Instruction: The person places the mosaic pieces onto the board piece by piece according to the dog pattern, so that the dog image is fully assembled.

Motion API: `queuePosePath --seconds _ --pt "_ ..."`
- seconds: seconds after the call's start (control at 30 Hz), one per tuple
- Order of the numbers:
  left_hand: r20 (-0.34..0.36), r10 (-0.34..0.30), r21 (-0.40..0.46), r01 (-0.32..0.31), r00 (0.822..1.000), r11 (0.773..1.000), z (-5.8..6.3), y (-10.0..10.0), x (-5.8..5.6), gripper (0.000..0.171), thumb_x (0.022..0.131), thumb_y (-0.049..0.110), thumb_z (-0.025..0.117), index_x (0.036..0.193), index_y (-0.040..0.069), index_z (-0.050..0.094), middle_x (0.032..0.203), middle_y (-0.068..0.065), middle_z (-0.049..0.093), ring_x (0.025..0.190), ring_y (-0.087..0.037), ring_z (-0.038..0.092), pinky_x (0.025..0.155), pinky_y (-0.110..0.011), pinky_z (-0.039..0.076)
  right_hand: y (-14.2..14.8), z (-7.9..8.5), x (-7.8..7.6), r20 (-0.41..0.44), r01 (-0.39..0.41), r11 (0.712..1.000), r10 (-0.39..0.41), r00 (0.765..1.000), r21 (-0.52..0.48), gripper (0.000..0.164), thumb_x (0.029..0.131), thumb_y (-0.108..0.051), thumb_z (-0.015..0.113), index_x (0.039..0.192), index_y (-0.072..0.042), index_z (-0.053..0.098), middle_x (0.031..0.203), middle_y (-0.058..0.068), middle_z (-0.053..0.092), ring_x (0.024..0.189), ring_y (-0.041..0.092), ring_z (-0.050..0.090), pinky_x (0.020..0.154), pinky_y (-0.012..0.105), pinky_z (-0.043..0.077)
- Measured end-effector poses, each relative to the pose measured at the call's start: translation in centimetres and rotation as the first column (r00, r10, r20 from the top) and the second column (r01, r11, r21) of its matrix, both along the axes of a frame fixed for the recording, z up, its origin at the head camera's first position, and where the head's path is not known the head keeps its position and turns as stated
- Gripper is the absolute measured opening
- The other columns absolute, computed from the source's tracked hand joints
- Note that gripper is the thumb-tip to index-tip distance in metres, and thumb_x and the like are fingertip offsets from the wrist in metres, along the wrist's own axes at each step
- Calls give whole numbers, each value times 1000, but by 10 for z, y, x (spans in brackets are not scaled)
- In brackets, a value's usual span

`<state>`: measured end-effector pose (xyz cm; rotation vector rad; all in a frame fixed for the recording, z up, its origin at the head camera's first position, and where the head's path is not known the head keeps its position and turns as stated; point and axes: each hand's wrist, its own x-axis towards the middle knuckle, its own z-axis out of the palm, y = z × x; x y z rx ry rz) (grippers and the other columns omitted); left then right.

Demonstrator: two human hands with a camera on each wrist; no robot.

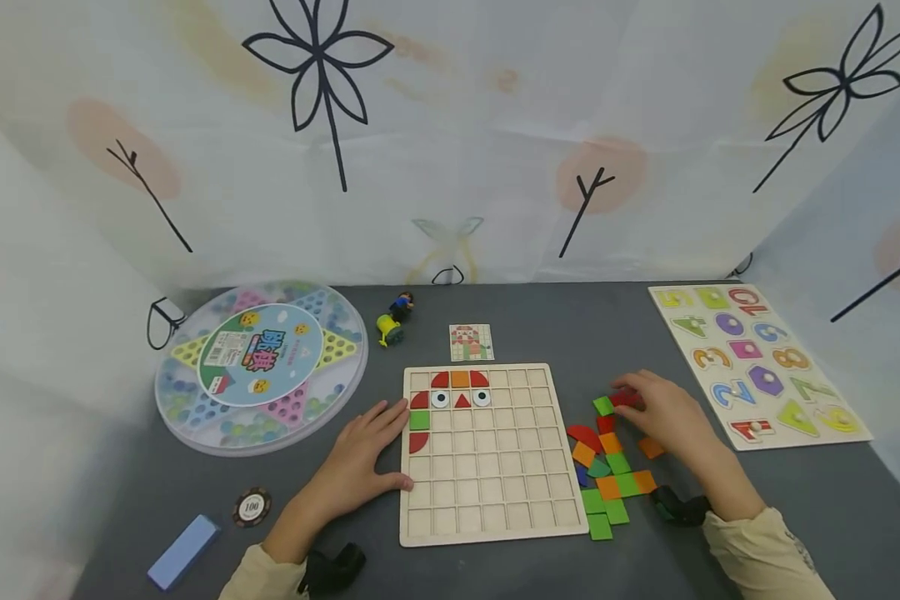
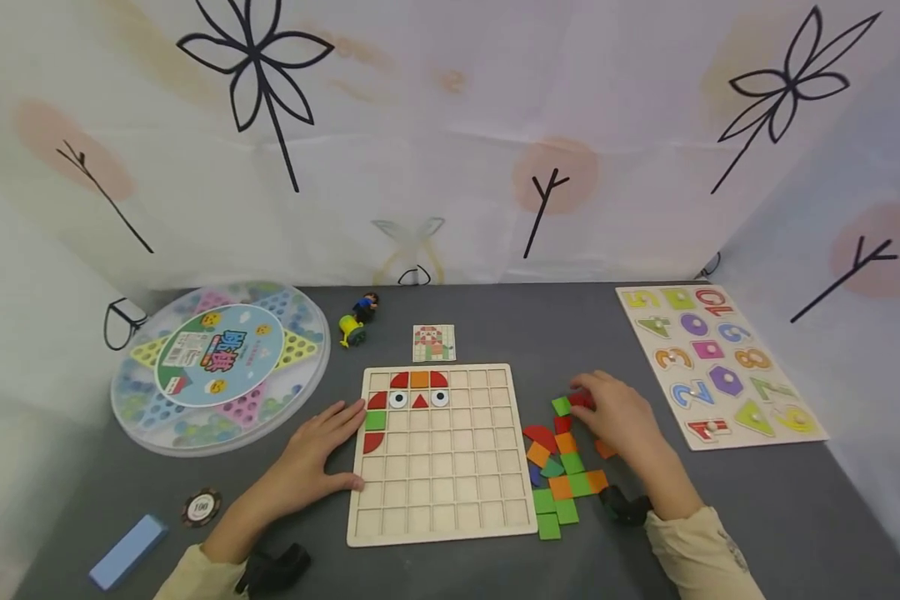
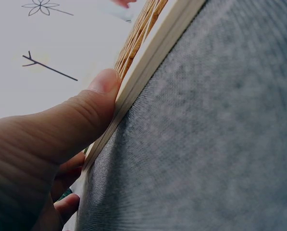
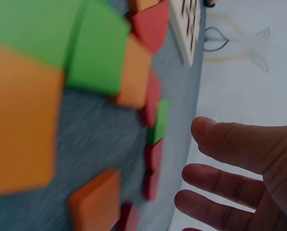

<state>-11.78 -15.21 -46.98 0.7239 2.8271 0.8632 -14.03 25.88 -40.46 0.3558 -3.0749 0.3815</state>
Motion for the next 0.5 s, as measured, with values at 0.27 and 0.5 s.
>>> queuePosePath --seconds 0.27,0.5 --pt "-40 -11 15 12 999 1000 -3 -2 -1 94 64 52 70 140 14 31 146 0 24 134 -30 17 99 -58 16 22 -8 2 7 12 1000 -12 1000 -17 31 75 -14 70 104 -4 62 92 11 57 77 24 58 67 42 48" --pt "-52 -18 20 19 998 1000 -4 -2 0 93 64 52 70 139 14 32 145 0 26 133 -31 18 98 -59 18 23 -11 -5 28 17 1000 -17 999 14 33 75 -16 71 104 -3 62 92 13 54 77 26 53 68 45 46"
